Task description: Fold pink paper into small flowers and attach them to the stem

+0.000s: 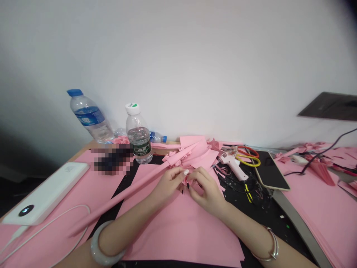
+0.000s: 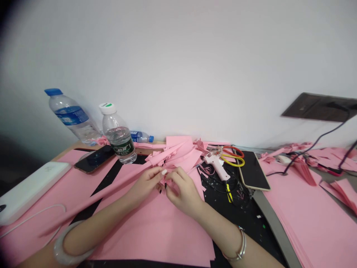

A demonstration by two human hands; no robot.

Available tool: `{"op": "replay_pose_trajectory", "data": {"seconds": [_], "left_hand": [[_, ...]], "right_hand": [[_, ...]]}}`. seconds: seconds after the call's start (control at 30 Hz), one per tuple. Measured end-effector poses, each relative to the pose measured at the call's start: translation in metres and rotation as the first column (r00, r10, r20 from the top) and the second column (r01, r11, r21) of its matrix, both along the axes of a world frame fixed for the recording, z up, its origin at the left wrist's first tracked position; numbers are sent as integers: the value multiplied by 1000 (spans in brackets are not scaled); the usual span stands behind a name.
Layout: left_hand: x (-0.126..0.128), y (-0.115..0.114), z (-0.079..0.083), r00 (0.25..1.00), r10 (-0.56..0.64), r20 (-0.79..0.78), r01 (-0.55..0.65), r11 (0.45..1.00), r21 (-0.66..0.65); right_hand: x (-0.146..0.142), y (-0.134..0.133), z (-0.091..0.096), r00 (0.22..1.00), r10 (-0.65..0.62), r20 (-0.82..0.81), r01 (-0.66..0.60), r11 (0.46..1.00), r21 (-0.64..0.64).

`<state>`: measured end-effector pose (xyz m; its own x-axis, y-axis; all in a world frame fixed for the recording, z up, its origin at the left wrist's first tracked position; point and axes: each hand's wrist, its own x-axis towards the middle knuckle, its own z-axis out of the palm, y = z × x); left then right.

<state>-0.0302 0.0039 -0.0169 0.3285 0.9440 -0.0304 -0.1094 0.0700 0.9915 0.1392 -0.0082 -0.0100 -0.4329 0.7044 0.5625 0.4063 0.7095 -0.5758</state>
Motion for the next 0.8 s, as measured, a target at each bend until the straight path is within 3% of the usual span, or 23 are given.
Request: {"op": "replay_pose_trajectory", "data": {"seconds": [0.27, 0.5, 0.63, 0.8], "left_hand": [[-2, -1, 2, 997, -65, -39, 67, 995, 68], [1, 0, 5, 988, 4, 152, 11, 995, -97], [0, 1, 8, 993, 57, 102, -50, 996, -74], [1, 0, 8, 997, 40, 73, -36, 998, -52]], "right_hand": [[0, 1, 0, 1000, -4, -31, 4, 1000, -26], [1, 3, -1, 993, -80, -84, 72, 993, -91], [2, 1, 2, 990, -49, -130, 27, 985, -169], [3, 1, -1, 951, -165, -263, 98, 963, -252]]}}
